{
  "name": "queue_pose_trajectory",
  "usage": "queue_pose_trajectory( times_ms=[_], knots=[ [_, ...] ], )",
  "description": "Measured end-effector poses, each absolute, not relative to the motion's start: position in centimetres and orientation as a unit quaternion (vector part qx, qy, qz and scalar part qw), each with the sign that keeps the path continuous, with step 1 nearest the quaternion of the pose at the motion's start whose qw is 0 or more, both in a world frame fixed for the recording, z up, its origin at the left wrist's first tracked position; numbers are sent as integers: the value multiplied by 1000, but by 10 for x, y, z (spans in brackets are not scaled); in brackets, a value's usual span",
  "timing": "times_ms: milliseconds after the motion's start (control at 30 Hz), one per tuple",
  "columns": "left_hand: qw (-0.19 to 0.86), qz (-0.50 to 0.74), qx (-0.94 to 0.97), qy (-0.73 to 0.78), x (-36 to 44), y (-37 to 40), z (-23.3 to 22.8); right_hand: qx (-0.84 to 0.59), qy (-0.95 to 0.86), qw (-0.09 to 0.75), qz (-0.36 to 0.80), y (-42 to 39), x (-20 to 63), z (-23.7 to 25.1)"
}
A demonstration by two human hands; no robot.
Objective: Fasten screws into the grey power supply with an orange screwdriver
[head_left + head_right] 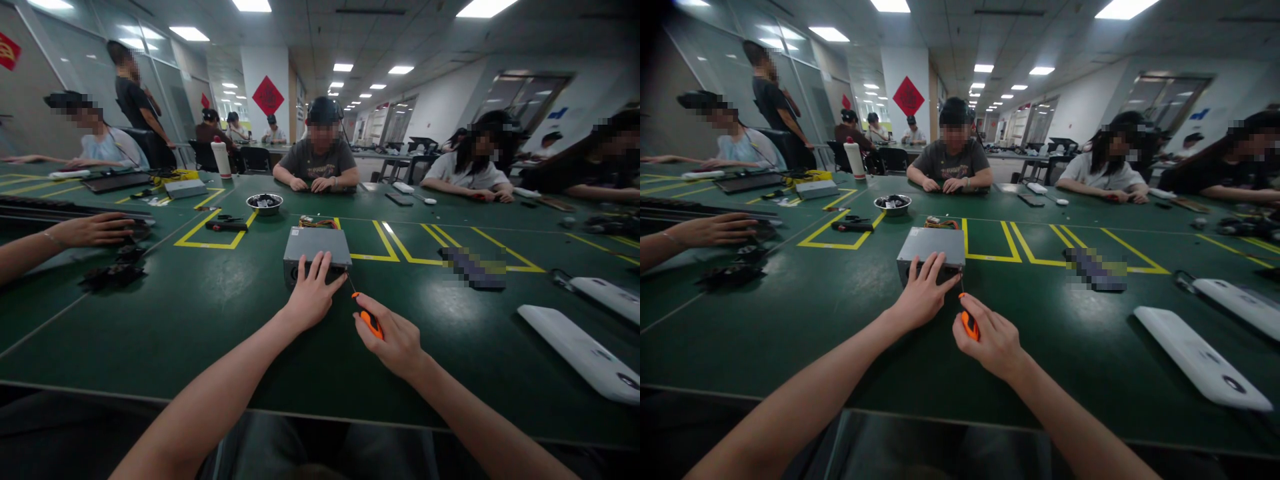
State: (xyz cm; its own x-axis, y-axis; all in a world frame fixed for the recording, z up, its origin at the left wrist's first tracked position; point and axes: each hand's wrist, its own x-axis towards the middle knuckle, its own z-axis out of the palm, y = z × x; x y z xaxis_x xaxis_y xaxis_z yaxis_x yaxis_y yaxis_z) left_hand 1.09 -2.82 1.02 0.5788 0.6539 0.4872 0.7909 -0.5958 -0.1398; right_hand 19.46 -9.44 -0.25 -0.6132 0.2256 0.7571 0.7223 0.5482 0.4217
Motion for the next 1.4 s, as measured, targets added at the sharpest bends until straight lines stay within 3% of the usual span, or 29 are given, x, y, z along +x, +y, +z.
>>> queue_pose_trajectory(
  times_ms=[267, 567, 833, 967, 1133, 1400],
  knots=[
    [165, -189, -875, -414, 9, -30, 13, -321, -820, 338, -332, -94, 193, -8],
    [174, -182, -873, -417, 12, -29, 10, -317, -787, 372, -377, -91, 205, -6],
    [178, -176, -874, -416, 12, -29, 10, -348, -807, 381, -286, -91, 199, -9],
    [172, -171, -875, -418, 12, -29, 10, -326, -820, 343, -321, -90, 203, -12],
    [170, -164, -877, -419, 13, -30, 11, -346, -777, 392, -350, -91, 206, -4],
    [175, -159, -876, -421, 15, -31, 12, -310, -829, 309, -348, -99, 195, 4]
  ],
)
